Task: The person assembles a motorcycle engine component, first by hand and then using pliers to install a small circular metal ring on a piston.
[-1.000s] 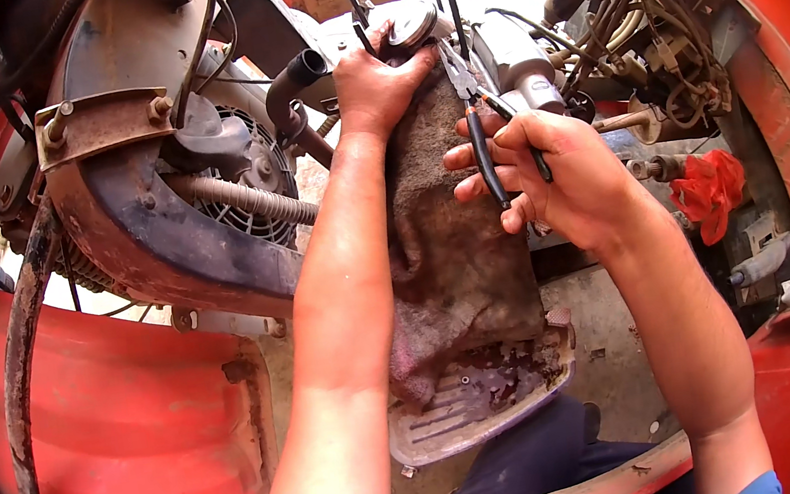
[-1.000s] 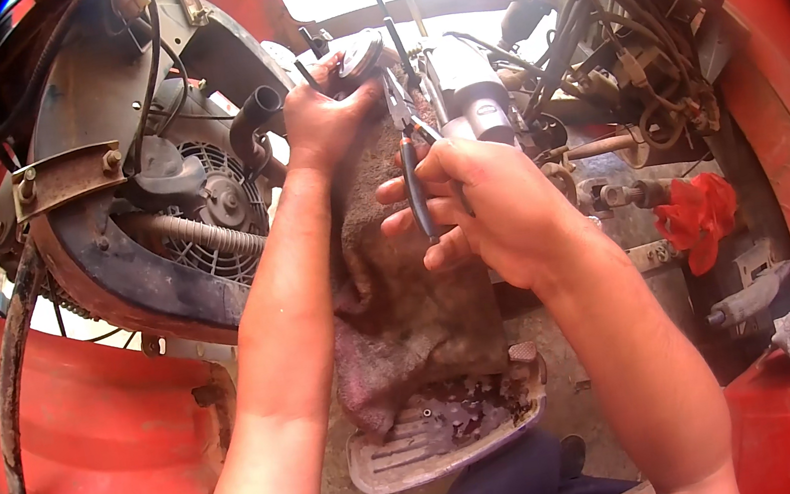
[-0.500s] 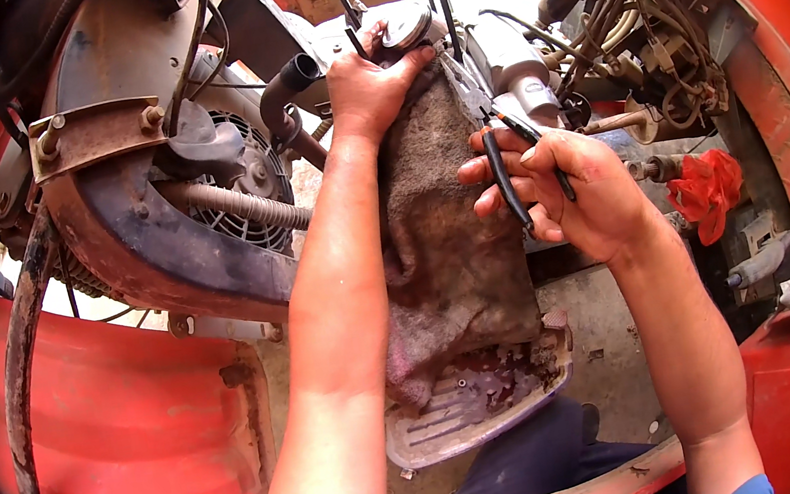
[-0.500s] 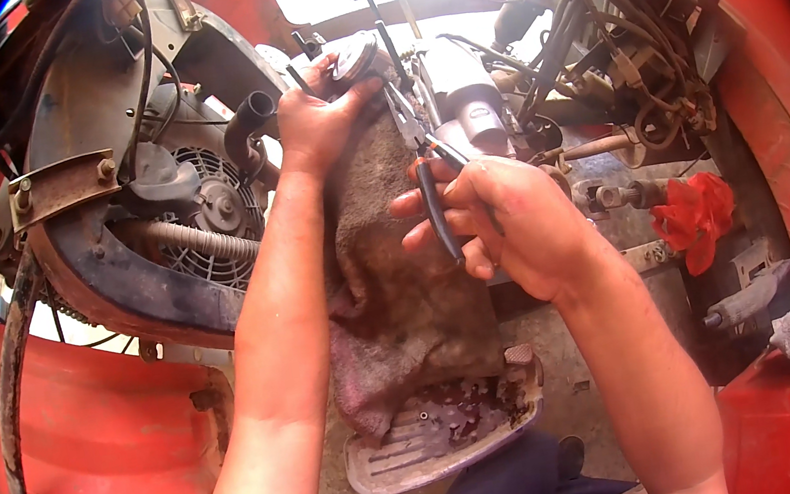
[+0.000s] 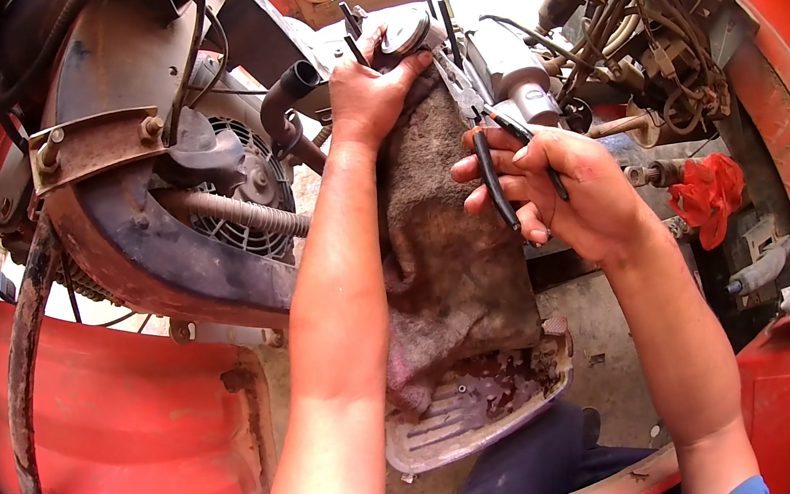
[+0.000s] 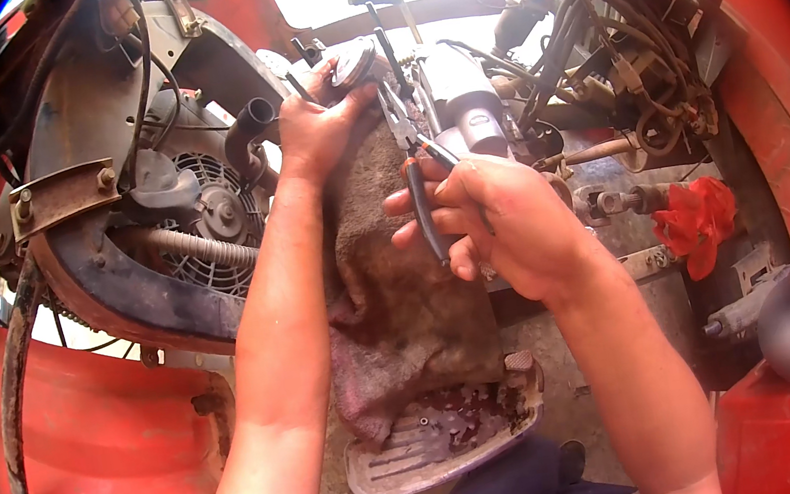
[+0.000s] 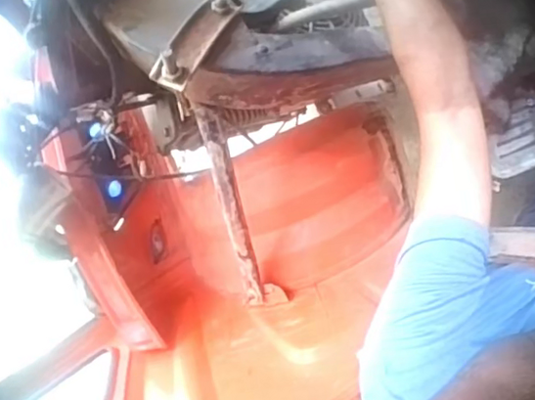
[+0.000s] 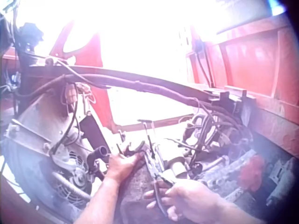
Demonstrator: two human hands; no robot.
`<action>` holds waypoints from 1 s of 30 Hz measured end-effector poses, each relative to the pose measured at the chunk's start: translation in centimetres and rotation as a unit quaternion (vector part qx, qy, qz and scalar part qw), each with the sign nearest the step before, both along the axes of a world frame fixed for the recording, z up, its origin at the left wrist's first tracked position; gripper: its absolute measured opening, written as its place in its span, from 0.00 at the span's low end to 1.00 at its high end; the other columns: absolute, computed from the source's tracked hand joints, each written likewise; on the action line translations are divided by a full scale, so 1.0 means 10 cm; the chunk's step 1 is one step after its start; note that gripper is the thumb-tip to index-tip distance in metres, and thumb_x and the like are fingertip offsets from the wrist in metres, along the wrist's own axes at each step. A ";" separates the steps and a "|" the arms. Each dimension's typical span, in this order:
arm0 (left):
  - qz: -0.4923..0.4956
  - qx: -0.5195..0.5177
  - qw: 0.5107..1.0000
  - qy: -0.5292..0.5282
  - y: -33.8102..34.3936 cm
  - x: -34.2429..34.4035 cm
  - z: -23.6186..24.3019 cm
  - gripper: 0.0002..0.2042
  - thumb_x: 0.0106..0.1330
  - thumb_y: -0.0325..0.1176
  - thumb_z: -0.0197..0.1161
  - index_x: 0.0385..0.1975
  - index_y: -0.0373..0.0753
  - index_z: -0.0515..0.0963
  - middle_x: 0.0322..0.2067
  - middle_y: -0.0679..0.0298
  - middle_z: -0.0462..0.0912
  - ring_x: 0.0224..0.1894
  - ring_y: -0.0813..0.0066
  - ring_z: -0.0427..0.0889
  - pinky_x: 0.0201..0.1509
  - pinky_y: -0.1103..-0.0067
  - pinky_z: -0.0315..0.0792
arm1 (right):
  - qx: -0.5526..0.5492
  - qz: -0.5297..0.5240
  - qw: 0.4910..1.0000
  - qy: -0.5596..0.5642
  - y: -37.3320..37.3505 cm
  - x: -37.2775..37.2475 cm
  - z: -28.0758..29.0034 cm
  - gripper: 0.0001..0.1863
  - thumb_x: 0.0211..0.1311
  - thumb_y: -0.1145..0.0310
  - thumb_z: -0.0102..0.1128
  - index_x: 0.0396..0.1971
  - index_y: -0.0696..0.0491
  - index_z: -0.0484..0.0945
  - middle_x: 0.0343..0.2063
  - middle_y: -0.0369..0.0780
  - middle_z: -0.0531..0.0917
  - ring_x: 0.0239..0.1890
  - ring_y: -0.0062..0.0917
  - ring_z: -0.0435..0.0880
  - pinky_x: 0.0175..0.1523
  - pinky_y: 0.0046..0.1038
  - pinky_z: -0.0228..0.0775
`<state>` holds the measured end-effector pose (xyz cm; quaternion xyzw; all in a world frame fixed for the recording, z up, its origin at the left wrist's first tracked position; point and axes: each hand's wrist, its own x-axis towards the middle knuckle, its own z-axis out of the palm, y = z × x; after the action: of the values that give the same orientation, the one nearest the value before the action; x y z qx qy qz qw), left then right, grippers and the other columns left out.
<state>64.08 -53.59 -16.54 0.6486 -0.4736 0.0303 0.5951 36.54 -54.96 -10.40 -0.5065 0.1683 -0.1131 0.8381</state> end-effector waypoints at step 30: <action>-0.044 -0.102 0.994 0.020 -0.01 -0.04 -0.02 0.23 0.56 0.38 0.79 0.51 0.38 0.83 0.43 0.58 0.90 0.45 0.64 0.89 0.53 0.72 0.79 | -0.154 -0.096 0.976 0.123 0.23 0.32 0.19 0.05 0.67 0.68 0.51 0.39 0.52 0.71 0.32 0.36 0.77 0.26 0.19 0.77 0.24 0.23 0.63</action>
<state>63.63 -53.69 -16.72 0.5634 -0.4839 0.0390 0.6685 39.71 -52.69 -8.48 -0.6210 0.2985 -0.1540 0.7082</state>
